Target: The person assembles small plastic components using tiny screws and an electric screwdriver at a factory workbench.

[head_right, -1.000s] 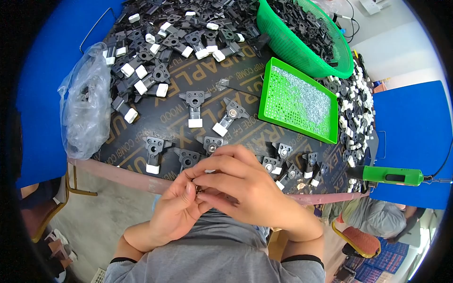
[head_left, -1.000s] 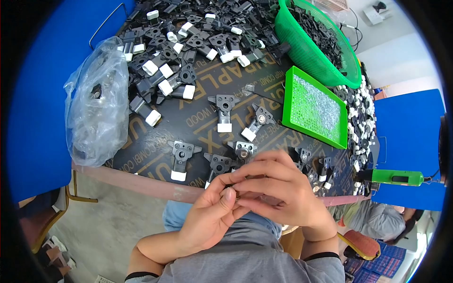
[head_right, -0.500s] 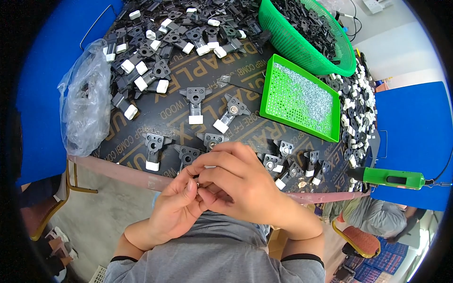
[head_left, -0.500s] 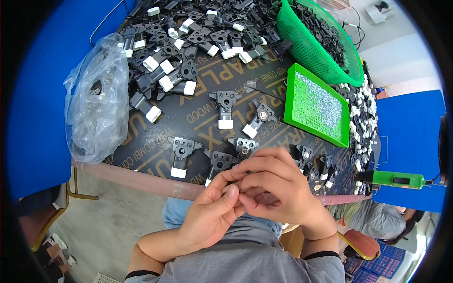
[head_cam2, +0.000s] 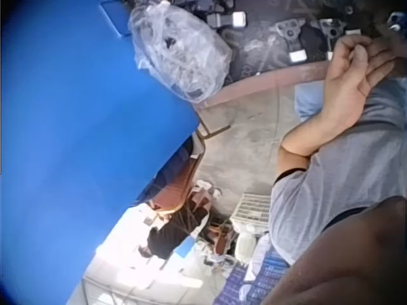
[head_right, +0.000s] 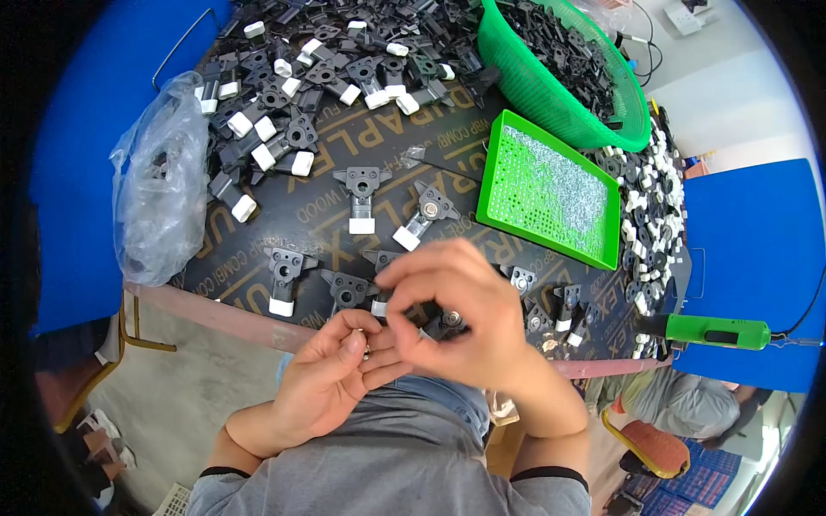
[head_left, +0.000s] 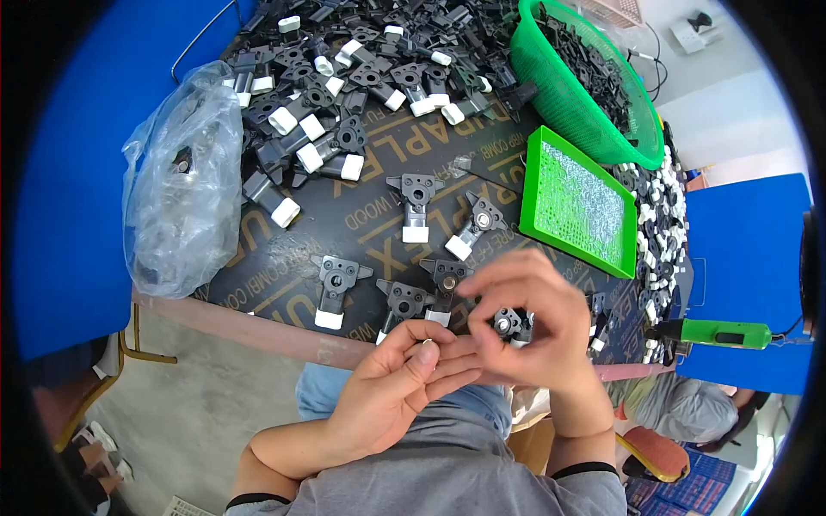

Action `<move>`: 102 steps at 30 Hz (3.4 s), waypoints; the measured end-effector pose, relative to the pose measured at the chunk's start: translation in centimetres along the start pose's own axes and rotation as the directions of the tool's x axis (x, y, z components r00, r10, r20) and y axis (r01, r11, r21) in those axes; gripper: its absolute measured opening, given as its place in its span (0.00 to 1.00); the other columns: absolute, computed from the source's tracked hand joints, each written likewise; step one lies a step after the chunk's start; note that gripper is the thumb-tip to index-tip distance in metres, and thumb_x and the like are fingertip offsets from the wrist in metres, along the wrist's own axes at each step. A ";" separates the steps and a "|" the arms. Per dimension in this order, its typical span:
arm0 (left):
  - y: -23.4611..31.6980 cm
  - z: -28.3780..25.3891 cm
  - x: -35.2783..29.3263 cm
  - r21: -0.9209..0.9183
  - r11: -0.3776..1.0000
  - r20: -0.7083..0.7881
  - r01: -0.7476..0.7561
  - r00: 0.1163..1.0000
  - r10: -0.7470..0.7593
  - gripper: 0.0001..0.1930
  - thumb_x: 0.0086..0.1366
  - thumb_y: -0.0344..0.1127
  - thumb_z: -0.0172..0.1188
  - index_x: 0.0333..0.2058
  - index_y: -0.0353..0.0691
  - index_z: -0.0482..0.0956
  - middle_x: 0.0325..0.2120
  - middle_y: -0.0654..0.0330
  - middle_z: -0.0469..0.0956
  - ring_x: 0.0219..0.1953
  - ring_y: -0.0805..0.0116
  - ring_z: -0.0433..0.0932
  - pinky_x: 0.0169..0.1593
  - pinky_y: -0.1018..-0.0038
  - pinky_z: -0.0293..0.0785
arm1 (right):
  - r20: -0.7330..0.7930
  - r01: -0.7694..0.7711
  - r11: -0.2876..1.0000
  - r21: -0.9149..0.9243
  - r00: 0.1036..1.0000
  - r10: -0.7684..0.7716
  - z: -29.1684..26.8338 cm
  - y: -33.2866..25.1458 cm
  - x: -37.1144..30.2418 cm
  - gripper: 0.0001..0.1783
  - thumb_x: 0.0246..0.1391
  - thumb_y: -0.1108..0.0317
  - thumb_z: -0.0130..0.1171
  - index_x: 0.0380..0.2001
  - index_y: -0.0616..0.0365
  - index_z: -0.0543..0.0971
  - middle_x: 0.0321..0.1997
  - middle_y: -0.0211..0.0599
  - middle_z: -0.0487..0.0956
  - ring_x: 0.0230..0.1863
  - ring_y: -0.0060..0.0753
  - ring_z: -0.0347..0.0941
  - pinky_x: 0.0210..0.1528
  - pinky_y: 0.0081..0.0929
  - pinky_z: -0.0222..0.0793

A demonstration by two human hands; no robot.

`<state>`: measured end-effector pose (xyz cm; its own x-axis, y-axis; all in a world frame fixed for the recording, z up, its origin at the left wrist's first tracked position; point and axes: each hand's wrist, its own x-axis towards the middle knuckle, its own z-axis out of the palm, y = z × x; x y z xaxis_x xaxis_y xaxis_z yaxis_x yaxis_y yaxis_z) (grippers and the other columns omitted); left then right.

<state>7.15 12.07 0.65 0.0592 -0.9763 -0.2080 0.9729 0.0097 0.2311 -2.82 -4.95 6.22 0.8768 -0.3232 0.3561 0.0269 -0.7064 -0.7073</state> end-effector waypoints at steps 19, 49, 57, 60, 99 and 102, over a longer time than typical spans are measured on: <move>-0.4 -1.4 -1.2 0.289 0.949 0.020 0.129 0.990 -0.141 0.07 0.75 0.31 0.49 0.44 0.34 0.72 0.42 0.47 0.81 0.46 0.58 0.82 0.52 0.61 0.80 | 0.111 -0.042 0.932 -0.361 0.990 0.088 0.9 2.1 0.1 0.14 0.38 0.73 0.74 0.33 0.55 0.84 0.36 0.32 0.78 0.40 0.39 0.71 0.43 0.34 0.68; 1.2 -1.4 0.3 0.283 0.951 0.136 0.127 0.976 -0.170 0.13 0.67 0.38 0.64 0.40 0.32 0.85 0.27 0.63 0.81 0.29 0.81 0.73 0.35 0.81 0.68 | 0.499 -0.361 0.815 0.453 0.860 0.104 -1.0 0.5 1.2 0.11 0.45 0.69 0.72 0.34 0.58 0.88 0.41 0.39 0.81 0.45 0.35 0.74 0.50 0.32 0.67; 1.1 -0.9 0.8 0.123 0.960 0.082 0.250 0.962 -0.261 0.15 0.74 0.42 0.53 0.45 0.34 0.76 0.26 0.69 0.67 0.27 0.78 0.62 0.34 0.78 0.62 | 0.427 -0.495 0.801 0.338 0.839 0.338 -1.7 1.8 3.6 0.05 0.48 0.76 0.69 0.27 0.61 0.81 0.32 0.30 0.80 0.35 0.25 0.76 0.41 0.26 0.71; 0.6 -0.8 0.5 0.046 0.975 -0.038 0.217 0.976 -0.215 0.14 0.76 0.38 0.47 0.53 0.36 0.69 0.45 0.57 0.73 0.38 0.71 0.71 0.40 0.76 0.67 | 0.066 -0.302 0.941 -0.155 0.947 0.315 -0.1 4.9 6.8 0.05 0.55 0.72 0.64 0.32 0.63 0.80 0.29 0.34 0.78 0.33 0.23 0.75 0.37 0.24 0.70; 2.1 2.5 -1.5 -0.072 0.993 0.022 -0.096 0.995 0.098 0.35 0.76 0.58 0.29 0.66 0.33 0.55 0.60 0.54 0.66 0.61 0.66 0.66 0.68 0.68 0.57 | 0.171 0.061 0.994 0.086 0.983 -0.075 1.3 -1.4 0.7 0.10 0.39 0.76 0.72 0.28 0.54 0.83 0.35 0.30 0.80 0.37 0.35 0.73 0.39 0.28 0.70; 2.1 2.5 -1.4 -0.048 0.995 -0.008 -0.082 0.997 0.081 0.31 0.77 0.53 0.33 0.66 0.32 0.56 0.61 0.54 0.65 0.62 0.66 0.66 0.69 0.67 0.58 | 0.168 0.034 0.994 0.102 0.984 -0.051 1.2 -1.3 0.6 0.10 0.39 0.77 0.72 0.27 0.55 0.83 0.34 0.31 0.80 0.37 0.36 0.74 0.40 0.29 0.70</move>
<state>8.58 12.88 3.82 0.1401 -0.9705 -0.1963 0.9744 0.0999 0.2015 -1.76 -3.44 6.59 0.9426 -0.1761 0.2837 0.1054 -0.6494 -0.7531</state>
